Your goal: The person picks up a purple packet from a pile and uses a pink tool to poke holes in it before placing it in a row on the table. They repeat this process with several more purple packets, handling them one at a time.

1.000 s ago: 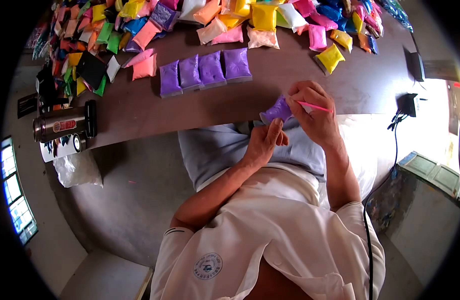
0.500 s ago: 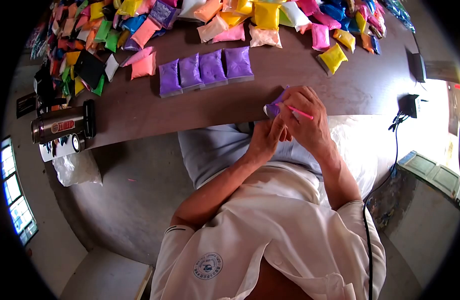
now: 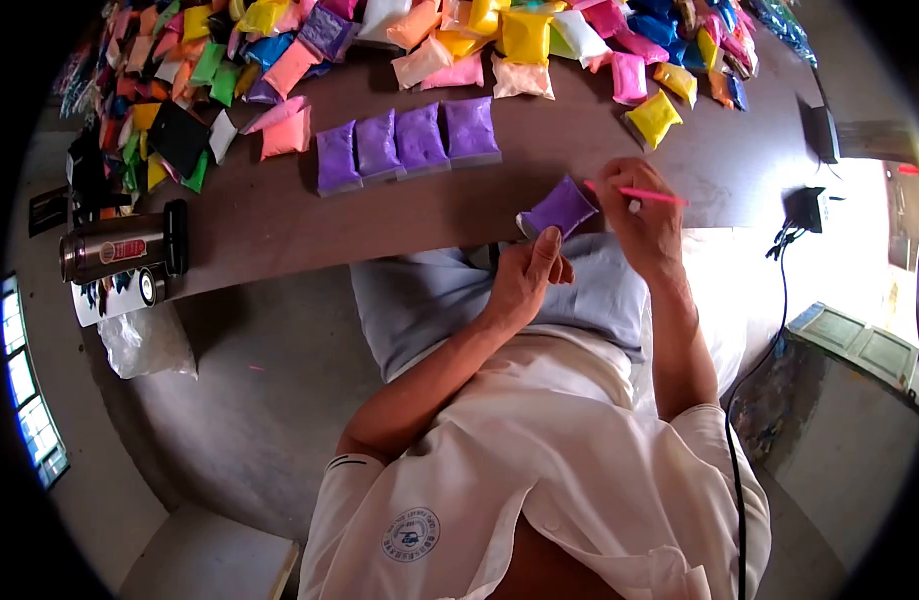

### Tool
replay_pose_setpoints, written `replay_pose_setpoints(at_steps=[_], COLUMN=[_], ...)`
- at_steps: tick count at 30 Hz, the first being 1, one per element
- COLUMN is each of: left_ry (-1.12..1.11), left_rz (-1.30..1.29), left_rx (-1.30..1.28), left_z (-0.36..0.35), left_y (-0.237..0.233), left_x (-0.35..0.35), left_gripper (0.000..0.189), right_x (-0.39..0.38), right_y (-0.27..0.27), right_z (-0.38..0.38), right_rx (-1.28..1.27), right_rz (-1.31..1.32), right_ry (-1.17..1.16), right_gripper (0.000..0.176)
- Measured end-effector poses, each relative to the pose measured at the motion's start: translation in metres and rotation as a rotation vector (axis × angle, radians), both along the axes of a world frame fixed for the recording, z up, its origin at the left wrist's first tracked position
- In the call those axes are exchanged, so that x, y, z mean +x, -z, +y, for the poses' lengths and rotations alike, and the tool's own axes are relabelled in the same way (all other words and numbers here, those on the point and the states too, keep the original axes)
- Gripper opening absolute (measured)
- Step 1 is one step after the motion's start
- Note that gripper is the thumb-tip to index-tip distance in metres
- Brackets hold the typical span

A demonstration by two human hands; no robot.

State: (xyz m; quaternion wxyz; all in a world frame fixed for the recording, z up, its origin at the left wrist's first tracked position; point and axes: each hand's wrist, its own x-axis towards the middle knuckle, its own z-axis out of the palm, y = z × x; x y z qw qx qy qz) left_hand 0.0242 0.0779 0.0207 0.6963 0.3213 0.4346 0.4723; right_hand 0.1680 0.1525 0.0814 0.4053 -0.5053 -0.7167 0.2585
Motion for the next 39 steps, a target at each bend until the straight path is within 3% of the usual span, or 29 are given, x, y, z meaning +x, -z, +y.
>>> replay_pose_setpoints(at_steps=[4, 7, 12, 14, 20, 30, 32, 35, 39], left_ry=[0.013, 0.017, 0.024, 0.031, 0.034, 0.024, 0.018, 0.005, 0.066], left_rz=[0.017, -0.002, 0.028, 0.057, 0.059, 0.012, -0.038, -0.123, -0.344], left_rx=[-0.011, -0.029, 0.027, 0.032, -0.024, -0.003, -0.010, -0.051, -0.143], left_z=[0.002, 0.006, 0.007, 0.001, 0.004, 0.010, 0.009, 0.006, 0.009], left_y=[-0.002, -0.007, -0.010, -0.003, -0.007, -0.021, -0.015, -0.009, -0.009], left_x=[0.003, 0.003, 0.004, 0.003, 0.002, 0.004, 0.003, 0.003, -0.002], left_gripper=[0.059, 0.059, 0.059, 0.059, 0.059, 0.060, 0.058, 0.056, 0.055], right_x=[-0.007, -0.007, 0.005, 0.008, -0.014, 0.006, 0.011, 0.011, 0.005], right_y=[0.003, 0.013, 0.023, 0.023, 0.024, 0.038, 0.032, 0.017, 0.019], right_z=[-0.024, -0.025, -0.014, -0.015, -0.038, -0.017, -0.016, -0.025, -0.024], right_rx=[-0.010, 0.184, 0.231, 0.136, 0.174, 0.328, 0.281, -0.114, -0.187], right_rz=[0.041, -0.122, -0.137, 0.042, 0.094, -0.142, -0.098, 0.294, 0.337], right_ry=[-0.087, 0.003, 0.109, 0.172, 0.006, 0.227, 0.224, 0.063, -0.055], right_gripper=[0.011, 0.014, 0.015, 0.015, 0.015, 0.013, 0.011, 0.009, 0.010])
